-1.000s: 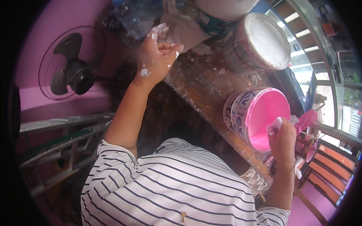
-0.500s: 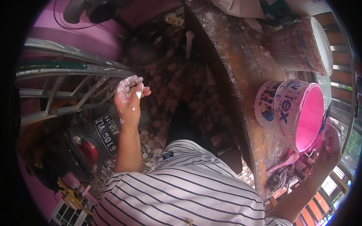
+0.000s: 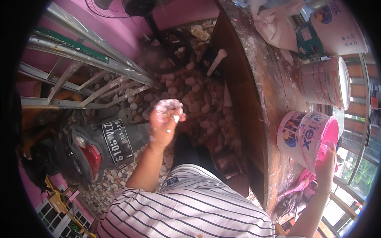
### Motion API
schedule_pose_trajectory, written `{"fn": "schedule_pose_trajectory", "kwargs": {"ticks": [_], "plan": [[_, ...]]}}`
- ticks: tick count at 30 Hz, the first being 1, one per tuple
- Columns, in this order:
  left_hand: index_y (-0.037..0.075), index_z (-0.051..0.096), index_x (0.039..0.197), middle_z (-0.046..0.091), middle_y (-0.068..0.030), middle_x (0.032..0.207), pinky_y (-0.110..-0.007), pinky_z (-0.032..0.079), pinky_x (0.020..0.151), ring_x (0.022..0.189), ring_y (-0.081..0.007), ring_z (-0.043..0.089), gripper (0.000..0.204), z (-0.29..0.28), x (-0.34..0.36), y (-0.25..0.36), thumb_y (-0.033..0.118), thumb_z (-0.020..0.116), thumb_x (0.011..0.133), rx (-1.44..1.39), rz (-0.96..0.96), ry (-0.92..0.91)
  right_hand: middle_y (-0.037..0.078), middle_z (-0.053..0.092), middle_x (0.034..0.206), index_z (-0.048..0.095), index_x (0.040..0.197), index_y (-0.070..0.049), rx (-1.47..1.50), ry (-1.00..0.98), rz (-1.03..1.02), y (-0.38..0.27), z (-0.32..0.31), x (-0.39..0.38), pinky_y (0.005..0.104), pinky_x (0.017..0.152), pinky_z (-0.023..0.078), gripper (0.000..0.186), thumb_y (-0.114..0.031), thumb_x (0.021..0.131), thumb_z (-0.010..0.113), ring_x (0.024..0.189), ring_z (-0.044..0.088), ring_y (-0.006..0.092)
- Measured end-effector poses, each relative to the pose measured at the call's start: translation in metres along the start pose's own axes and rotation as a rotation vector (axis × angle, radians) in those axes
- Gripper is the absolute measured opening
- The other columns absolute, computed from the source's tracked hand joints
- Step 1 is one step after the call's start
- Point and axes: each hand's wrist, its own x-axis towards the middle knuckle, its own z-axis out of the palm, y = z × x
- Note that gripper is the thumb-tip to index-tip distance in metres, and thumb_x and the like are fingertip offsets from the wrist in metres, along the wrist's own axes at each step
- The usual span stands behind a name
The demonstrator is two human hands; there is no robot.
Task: The person opens a white bag and pours a white powder into a pink bucket containing liquid. They stir the mixture with a pink paintbrush, wipe their hands with a cloth, and scrape excess paint from the brush using a metal tool.
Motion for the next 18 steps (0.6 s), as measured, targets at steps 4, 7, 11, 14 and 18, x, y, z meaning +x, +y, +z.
{"fn": "schedule_pose_trajectory", "kwargs": {"ticks": [4, 7, 11, 14, 18], "plan": [[0.000, 0.053, 0.107, 0.060, -0.0076, 0.097, -0.026, 0.053, 0.071, 0.080, -0.0117, 0.061, 0.027, 0.018, -0.005, -0.013, 0.001, 0.064, 0.082, 0.143, -0.094, -0.187, 0.006, 0.057, 0.084, 0.061, 0.091, -0.001, 0.410, 0.195, 0.292, -0.002, 0.009, 0.009, 0.0281, 0.060, 0.040, 0.025, 0.010, 0.069, 0.054, 0.064, 0.047, 0.0141], [0.001, 0.052, 0.107, 0.058, -0.0119, 0.099, -0.027, 0.052, 0.065, 0.074, -0.0169, 0.061, 0.032, 0.036, -0.002, -0.017, 0.010, 0.068, 0.082, 0.346, 0.135, -0.276, 0.004, 0.050, 0.069, 0.052, 0.075, -0.003, 0.250, 0.116, 0.222, 0.018, 0.019, 0.010, 0.0289, 0.057, 0.038, 0.015, 0.010, 0.070, 0.053, 0.060, 0.046, 0.0137], [0.000, 0.048, 0.109, 0.052, -0.0167, 0.105, -0.038, 0.049, 0.079, 0.091, -0.0327, 0.056, 0.038, 0.041, 0.008, -0.018, 0.008, 0.068, 0.078, 0.559, 0.331, -0.337, 0.005, 0.044, 0.062, 0.045, 0.068, -0.006, 0.101, 0.146, 0.295, 0.037, 0.023, 0.008, 0.0305, 0.056, 0.038, 0.018, 0.008, 0.063, 0.054, 0.057, 0.044, 0.0183], [0.000, 0.048, 0.108, 0.051, -0.0175, 0.103, -0.041, 0.046, 0.083, 0.096, -0.0360, 0.054, 0.039, 0.043, 0.015, -0.013, 0.009, 0.069, 0.075, 0.636, 0.378, -0.316, 0.004, 0.041, 0.057, 0.042, 0.064, -0.006, 0.111, 0.271, 0.221, 0.069, 0.033, 0.001, 0.0310, 0.055, 0.038, 0.018, 0.008, 0.061, 0.053, 0.054, 0.043, 0.0183], [0.000, 0.052, 0.107, 0.052, -0.0170, 0.106, -0.039, 0.046, 0.084, 0.096, -0.0349, 0.055, 0.037, 0.049, 0.021, -0.014, 0.011, 0.071, 0.077, 0.672, 0.387, -0.317, 0.003, 0.041, 0.062, 0.039, 0.062, -0.004, 0.289, 0.198, 0.232, 0.063, 0.033, 0.000, 0.0268, 0.054, 0.036, 0.020, 0.013, 0.060, 0.050, 0.055, 0.042, 0.0141]]}}
